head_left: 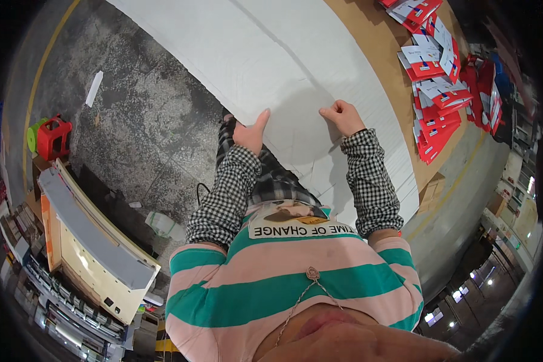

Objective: The person folds a large white corrugated cardboard sheet on a work table. They align the sheet, fold it along pre-scored lines, and press the creases to flatten the material. The person then stacks the folded piece with other similar items.

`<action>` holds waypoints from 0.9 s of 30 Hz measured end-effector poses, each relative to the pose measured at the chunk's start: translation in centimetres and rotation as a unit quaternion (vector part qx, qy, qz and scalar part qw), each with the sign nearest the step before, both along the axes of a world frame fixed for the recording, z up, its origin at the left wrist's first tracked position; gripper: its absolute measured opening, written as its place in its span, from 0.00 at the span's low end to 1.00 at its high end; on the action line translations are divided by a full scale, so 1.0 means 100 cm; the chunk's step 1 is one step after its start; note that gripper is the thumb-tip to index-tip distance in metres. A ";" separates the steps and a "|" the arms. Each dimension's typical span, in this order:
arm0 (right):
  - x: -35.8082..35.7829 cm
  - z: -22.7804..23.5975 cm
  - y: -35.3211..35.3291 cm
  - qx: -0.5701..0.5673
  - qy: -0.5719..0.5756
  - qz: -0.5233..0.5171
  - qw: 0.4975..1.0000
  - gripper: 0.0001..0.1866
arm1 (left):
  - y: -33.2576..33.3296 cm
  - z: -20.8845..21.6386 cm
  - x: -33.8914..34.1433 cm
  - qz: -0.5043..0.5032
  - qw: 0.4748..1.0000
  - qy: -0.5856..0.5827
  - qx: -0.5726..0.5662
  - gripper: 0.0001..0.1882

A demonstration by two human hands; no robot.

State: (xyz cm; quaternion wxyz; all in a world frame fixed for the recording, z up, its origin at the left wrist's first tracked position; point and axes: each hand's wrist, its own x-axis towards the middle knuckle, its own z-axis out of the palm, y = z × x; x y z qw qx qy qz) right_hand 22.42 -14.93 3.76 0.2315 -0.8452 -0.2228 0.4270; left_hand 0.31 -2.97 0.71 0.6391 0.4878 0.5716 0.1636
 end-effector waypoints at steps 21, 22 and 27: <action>-0.010 0.021 -0.005 0.068 0.087 -0.066 0.992 0.19 | -0.002 -0.027 -0.006 -0.022 0.997 0.001 -0.073 0.29; -0.011 0.019 -0.006 0.069 0.089 -0.064 0.992 0.19 | -0.002 -0.024 -0.006 -0.027 0.997 0.014 -0.075 0.29; -0.004 -0.004 -0.014 0.043 0.068 -0.042 0.996 0.21 | -0.001 -0.014 -0.005 -0.042 0.998 0.032 -0.037 0.29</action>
